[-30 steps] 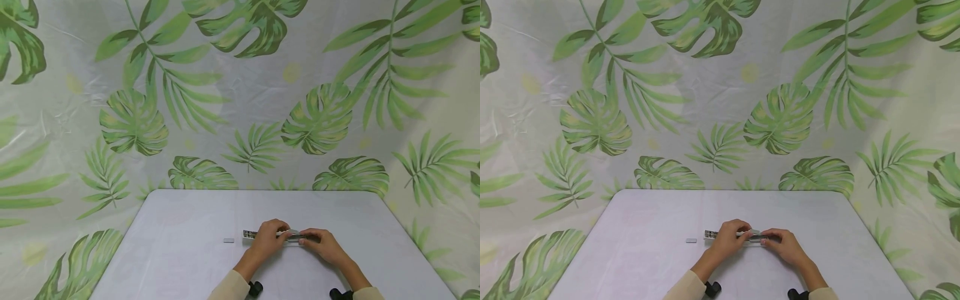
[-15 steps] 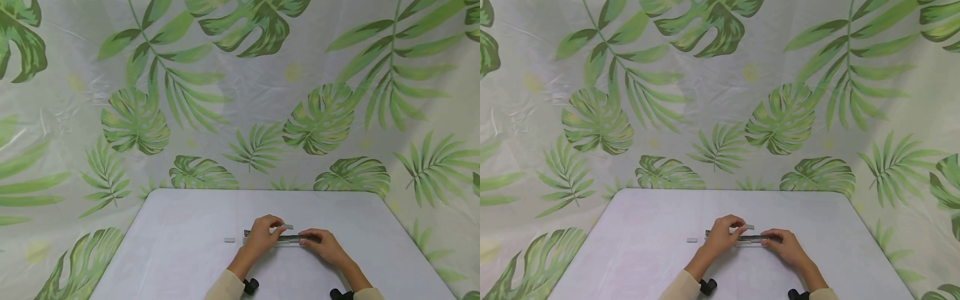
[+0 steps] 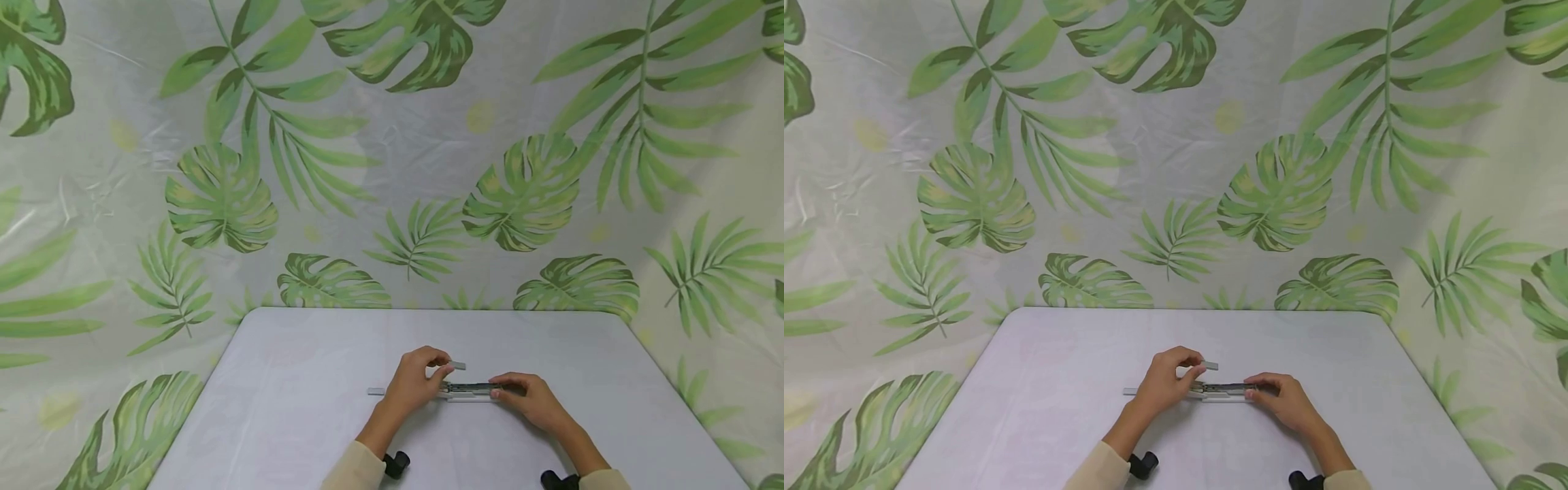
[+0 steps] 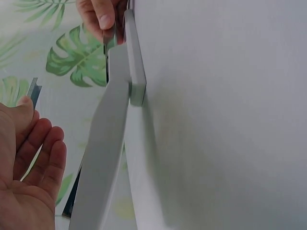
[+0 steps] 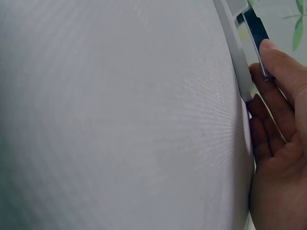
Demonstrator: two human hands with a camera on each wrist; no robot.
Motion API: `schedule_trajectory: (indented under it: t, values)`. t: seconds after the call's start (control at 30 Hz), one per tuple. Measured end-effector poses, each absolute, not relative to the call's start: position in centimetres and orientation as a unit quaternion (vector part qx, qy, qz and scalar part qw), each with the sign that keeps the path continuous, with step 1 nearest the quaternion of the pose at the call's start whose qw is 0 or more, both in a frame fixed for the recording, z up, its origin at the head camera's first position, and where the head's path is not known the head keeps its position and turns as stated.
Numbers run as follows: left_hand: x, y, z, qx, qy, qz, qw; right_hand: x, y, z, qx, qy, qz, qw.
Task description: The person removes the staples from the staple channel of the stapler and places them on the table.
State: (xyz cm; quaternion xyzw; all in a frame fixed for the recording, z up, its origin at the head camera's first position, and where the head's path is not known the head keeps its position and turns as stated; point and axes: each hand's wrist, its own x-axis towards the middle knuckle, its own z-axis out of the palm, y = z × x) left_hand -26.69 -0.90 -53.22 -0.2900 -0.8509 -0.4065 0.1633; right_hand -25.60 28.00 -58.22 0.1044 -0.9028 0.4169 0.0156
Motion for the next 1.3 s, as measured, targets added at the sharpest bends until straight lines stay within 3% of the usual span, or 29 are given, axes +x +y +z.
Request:
schedule_trajectory:
  t: [1.3]
  values:
    - [-26.2,-7.3,-51.4,-0.268,-0.831,-0.438,0.214,-25.4,27.9,-57.7,0.108,-0.899,0.424,0.002]
